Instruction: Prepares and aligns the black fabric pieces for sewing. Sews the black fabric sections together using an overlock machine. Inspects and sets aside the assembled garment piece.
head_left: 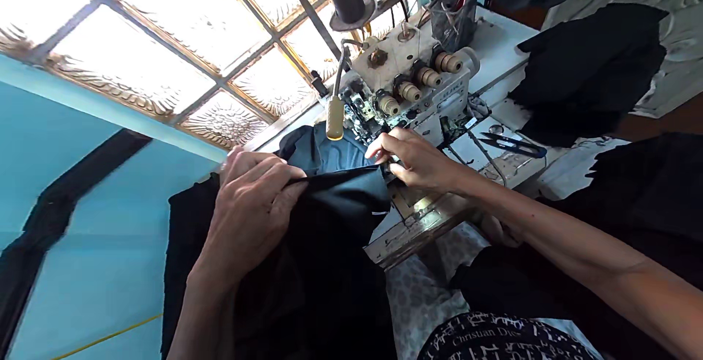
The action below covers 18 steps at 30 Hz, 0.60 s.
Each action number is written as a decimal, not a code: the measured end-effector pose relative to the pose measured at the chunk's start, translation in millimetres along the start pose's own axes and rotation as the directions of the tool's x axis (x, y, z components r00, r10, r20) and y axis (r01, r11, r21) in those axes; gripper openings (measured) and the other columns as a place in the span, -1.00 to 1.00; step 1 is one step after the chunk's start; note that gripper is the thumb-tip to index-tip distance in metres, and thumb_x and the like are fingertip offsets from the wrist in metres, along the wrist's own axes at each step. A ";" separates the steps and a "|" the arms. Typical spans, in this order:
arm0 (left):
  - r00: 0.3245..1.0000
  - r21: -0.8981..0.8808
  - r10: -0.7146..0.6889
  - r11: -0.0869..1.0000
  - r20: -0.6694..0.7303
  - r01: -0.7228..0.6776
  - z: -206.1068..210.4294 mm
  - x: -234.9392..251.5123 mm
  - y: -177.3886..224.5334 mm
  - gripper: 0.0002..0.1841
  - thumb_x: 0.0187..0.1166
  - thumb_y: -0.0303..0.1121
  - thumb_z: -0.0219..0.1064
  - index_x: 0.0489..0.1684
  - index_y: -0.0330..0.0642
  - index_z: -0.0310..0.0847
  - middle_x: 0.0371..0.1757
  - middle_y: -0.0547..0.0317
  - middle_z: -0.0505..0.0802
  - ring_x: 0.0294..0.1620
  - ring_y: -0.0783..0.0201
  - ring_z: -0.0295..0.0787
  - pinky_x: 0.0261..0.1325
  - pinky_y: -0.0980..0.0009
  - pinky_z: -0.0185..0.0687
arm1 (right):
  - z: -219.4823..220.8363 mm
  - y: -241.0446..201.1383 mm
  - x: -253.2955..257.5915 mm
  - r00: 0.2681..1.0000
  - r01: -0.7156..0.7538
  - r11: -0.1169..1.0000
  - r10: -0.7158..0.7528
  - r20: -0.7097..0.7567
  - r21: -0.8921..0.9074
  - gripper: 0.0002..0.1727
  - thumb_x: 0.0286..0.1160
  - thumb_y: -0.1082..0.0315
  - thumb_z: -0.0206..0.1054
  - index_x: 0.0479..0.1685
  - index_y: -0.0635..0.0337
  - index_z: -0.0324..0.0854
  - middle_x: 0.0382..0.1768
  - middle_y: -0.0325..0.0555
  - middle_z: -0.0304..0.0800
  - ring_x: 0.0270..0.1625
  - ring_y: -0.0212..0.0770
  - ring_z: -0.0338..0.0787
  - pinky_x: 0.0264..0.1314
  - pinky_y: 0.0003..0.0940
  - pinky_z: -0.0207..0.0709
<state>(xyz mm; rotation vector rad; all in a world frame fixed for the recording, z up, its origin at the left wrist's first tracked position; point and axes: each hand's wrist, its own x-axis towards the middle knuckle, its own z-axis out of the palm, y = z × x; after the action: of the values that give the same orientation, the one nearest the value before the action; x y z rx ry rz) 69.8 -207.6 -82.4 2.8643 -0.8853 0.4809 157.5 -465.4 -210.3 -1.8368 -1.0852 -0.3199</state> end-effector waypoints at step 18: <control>0.986 -0.145 0.022 0.989 0.167 0.003 -3.2 -26.2 -1.2 -0.71 0.59 -0.14 0.26 -0.02 -0.01 0.87 -0.21 0.41 0.88 -0.12 0.36 0.76 0.51 -0.21 0.30 | -5.1 8.4 18.8 0.967 0.122 0.979 -0.155 0.202 0.166 -0.89 0.43 0.53 0.41 -0.16 0.29 0.81 -0.28 0.01 0.88 -0.18 -0.06 0.87 -0.02 -0.02 0.64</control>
<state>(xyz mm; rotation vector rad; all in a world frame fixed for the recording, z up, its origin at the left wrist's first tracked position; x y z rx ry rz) 49.1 -192.1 -88.0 2.7996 -0.9182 0.1679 176.0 -460.7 -201.1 -1.6899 -1.3536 -0.1166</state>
